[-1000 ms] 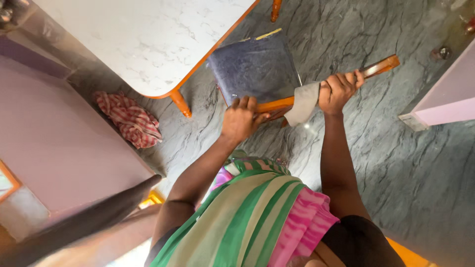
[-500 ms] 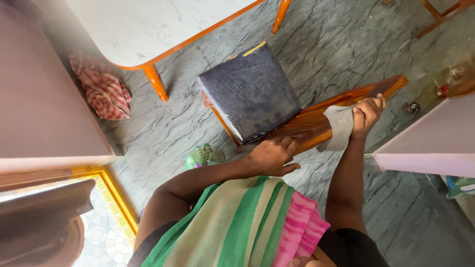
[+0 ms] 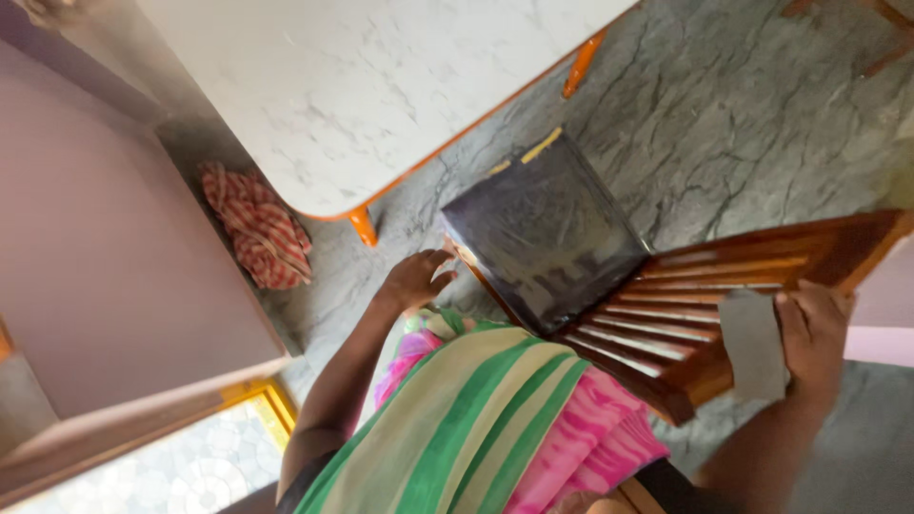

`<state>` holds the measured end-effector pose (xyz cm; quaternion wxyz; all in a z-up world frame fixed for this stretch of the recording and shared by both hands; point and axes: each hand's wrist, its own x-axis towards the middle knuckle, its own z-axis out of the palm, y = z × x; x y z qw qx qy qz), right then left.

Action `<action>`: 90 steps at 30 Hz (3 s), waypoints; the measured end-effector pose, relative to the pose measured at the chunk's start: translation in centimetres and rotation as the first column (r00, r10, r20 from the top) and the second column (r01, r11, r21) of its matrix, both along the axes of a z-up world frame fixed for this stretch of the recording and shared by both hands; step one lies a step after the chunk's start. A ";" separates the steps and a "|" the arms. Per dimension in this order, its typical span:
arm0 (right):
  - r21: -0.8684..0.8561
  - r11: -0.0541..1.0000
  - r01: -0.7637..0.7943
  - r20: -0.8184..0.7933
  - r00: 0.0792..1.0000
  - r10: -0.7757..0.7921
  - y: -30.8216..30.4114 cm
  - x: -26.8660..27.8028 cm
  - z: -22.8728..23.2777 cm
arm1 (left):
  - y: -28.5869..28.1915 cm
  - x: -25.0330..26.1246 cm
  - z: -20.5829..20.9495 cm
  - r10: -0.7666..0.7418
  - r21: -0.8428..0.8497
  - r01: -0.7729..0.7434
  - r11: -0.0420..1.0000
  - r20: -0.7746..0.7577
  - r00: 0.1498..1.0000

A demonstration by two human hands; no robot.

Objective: The person wipes a wooden chair with a cloth, cleaning the seat, backrest, and legs. They then move to a marble table and wipe its surface with the same cloth.

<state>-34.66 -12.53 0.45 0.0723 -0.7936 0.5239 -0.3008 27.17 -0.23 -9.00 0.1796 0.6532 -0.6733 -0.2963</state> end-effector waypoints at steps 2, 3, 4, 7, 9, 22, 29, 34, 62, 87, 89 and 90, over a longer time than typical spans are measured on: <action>-0.029 0.987 0.155 -0.283 0.946 -0.157 1.5 3.0 0.2 | 0.1 5.8 -1.4 0.089 0.020 -0.091 0.996 0.089 0.992; -0.055 0.974 0.221 -0.438 0.871 -0.222 2.3 4.7 0.3 | 0.8 8.1 -2.3 0.117 0.035 -0.123 0.992 0.143 0.983; -0.076 0.958 0.278 -0.521 0.808 -0.276 3.4 6.9 0.1 | 0.8 10.3 -3.1 0.144 0.048 -0.156 0.987 0.198 0.970; 0.184 0.870 0.457 -0.479 0.815 -0.327 4.2 10.8 2.3 | 0.1 15.0 -4.6 0.110 0.204 -0.181 0.962 0.317 0.942; 0.123 0.878 0.463 -0.516 0.786 -0.342 4.2 13.1 3.6 | -0.5 17.1 -5.0 0.075 0.210 -0.136 0.968 0.276 0.958; 0.042 0.946 -0.322 0.460 0.846 0.268 -15.5 50.5 2.0 | -3.3 21.5 -0.6 0.198 0.018 -0.198 0.980 -0.185 0.963; -0.060 0.857 -0.511 0.076 0.854 0.515 -30.8 66.3 -9.8 | -6.7 25.9 -0.9 0.489 -0.007 -0.490 0.872 -0.018 0.872; 0.571 0.719 -0.396 -0.323 0.697 0.641 -36.6 74.6 -18.7 | -11.2 27.3 -2.7 0.528 0.021 -0.529 0.849 0.010 0.849; 0.688 0.726 -0.009 -0.632 0.483 0.606 -46.6 69.8 -13.8 | -9.7 28.9 -15.2 0.703 0.047 -0.707 0.706 0.071 0.707; 0.621 0.656 -0.430 -0.479 0.454 0.751 -49.8 66.6 -23.4 | -23.3 24.4 -11.6 0.713 0.331 -0.834 0.441 0.435 0.550; 0.450 0.685 -0.573 -0.495 0.478 0.725 -50.8 65.8 -25.4 | -28.3 21.9 -10.8 0.719 0.266 -0.828 0.494 0.411 0.561; 0.346 0.685 -0.641 -0.515 0.481 0.709 -51.4 65.2 -25.9 | -31.1 21.0 -10.6 0.719 0.251 -0.824 0.509 0.403 0.567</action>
